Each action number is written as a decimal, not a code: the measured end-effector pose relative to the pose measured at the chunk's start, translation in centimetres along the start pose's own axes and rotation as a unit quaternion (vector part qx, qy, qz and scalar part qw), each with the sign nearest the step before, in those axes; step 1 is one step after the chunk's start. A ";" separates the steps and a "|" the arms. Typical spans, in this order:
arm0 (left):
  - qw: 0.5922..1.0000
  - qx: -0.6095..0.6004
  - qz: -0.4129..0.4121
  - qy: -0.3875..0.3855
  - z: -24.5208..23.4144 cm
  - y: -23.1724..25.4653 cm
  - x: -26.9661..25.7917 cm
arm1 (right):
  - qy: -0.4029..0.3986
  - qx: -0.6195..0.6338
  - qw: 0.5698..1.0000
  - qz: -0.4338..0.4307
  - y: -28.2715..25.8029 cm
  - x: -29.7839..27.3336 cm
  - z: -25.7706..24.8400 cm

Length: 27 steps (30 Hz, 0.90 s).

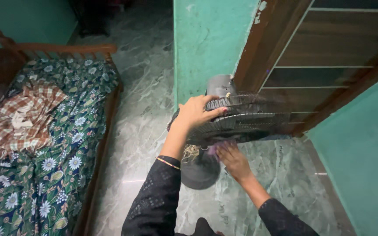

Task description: The person wipes the front grill and motor housing of a standing electric fan using a purple cloth. They rotate the fan head to access different areas and continue wiping the surface throughout the clip.

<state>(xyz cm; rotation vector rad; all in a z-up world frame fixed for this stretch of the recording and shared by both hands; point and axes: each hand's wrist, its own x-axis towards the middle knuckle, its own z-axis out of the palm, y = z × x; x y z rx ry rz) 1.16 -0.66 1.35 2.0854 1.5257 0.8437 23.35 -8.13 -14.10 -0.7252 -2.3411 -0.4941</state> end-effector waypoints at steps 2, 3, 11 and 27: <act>1.000 0.005 0.001 0.000 -0.2 0.2 0.2 | 0.027 -0.011 0.999 -0.018 -0.8 0.9 -0.4; 1.000 0.018 -0.008 -0.003 -0.1 0.5 0.4 | 0.055 -0.013 0.998 -0.042 -0.6 2.0 -0.6; 0.994 0.015 -0.060 -0.094 0.3 1.1 0.8 | 0.061 -0.034 0.991 -0.111 1.1 5.2 0.9; 0.997 0.034 -0.059 -0.042 1.9 0.6 0.6 | -0.025 -0.051 0.977 -0.206 0.9 6.2 3.6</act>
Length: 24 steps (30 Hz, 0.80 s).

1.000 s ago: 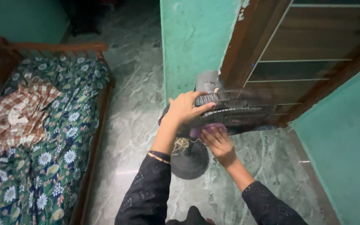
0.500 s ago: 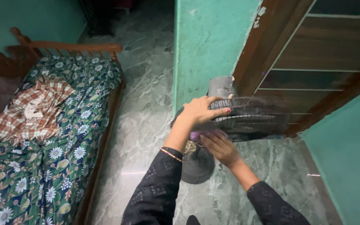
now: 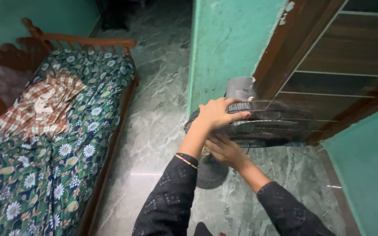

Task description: The person wipes the front grill and motor housing of a standing electric fan using a purple cloth. They rotate the fan head to access different areas and continue wiping the surface throughout the clip.

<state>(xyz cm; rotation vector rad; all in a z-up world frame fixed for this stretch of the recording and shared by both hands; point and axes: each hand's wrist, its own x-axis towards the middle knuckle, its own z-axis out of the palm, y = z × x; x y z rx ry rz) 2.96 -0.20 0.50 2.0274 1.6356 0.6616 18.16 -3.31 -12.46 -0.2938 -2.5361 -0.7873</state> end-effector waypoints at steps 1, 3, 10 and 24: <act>1.000 0.000 -0.003 0.006 0.0 0.0 -0.2 | 0.011 -0.003 1.000 -0.002 0.0 -0.8 -0.5; 1.000 -0.010 -0.004 0.018 0.0 0.0 -0.4 | -0.003 0.011 1.000 -0.012 -0.4 -2.4 -1.1; 0.999 0.001 -0.005 0.043 0.0 0.7 -0.7 | 0.026 0.105 0.993 -0.043 -3.2 0.0 1.8; 0.997 -0.001 0.000 0.078 0.4 0.8 -0.9 | -0.008 0.116 0.987 -0.108 -2.3 -3.3 2.6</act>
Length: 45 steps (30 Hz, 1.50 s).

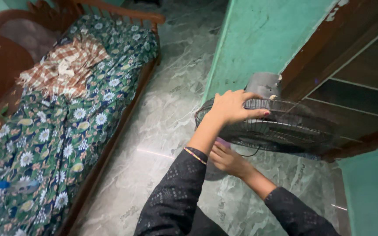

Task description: The person wipes the front grill and motor housing of a standing electric fan using a purple cloth. They rotate the fan head to access different areas and continue wiping the surface throughout the clip.

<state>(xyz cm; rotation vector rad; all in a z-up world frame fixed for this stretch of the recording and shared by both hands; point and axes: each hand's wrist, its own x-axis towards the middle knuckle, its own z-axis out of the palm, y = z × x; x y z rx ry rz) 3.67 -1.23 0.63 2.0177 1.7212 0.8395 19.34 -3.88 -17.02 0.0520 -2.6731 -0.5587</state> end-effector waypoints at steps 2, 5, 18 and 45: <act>1.000 -0.005 0.003 -0.008 0.1 0.0 0.1 | 0.027 0.029 0.999 -0.004 0.3 2.4 1.6; 1.000 -0.003 0.000 -0.029 -0.5 0.1 0.4 | 0.127 0.120 0.981 0.079 1.8 5.2 3.8; 1.000 -0.004 -0.012 -0.007 0.0 1.2 0.0 | -0.020 0.181 0.980 0.077 -0.9 1.0 12.0; 0.997 0.036 0.019 0.070 -1.7 0.6 0.9 | 0.561 0.251 0.382 0.691 -1.8 -10.3 8.5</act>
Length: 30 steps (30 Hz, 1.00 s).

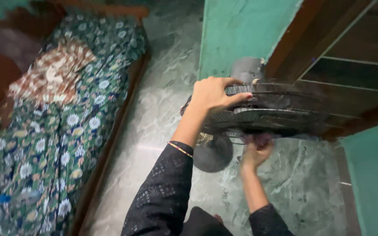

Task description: The person wipes the front grill and motor housing of a standing electric fan using a purple cloth. They rotate the fan head to access different areas and continue wiping the surface throughout the clip.

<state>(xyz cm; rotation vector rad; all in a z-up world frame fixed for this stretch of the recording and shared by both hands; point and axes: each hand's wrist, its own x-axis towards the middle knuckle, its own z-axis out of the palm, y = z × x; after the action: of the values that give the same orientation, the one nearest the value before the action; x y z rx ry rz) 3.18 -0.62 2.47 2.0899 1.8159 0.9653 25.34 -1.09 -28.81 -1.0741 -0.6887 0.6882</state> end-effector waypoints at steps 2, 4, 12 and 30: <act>1.000 -0.004 -0.001 -0.008 -0.5 -0.3 1.3 | -0.037 -0.070 0.992 -0.095 -1.3 -1.2 2.0; 1.000 -0.027 0.014 -0.005 -1.0 -0.8 3.0 | -0.084 -0.055 0.983 -0.155 -3.0 -2.0 2.8; 0.998 -0.007 -0.002 -0.066 -1.3 -1.8 8.5 | -0.183 -0.384 0.761 -0.490 -6.3 -2.0 6.9; 0.996 -0.018 -0.025 -0.084 -1.4 -2.4 10.0 | -0.240 -0.364 0.734 -0.520 -6.1 0.8 5.9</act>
<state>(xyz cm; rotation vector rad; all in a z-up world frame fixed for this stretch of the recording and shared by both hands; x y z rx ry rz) 0.69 8.96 5.60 2.0273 1.7454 0.7796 22.25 0.74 -21.08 -0.9699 -1.9228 -0.3821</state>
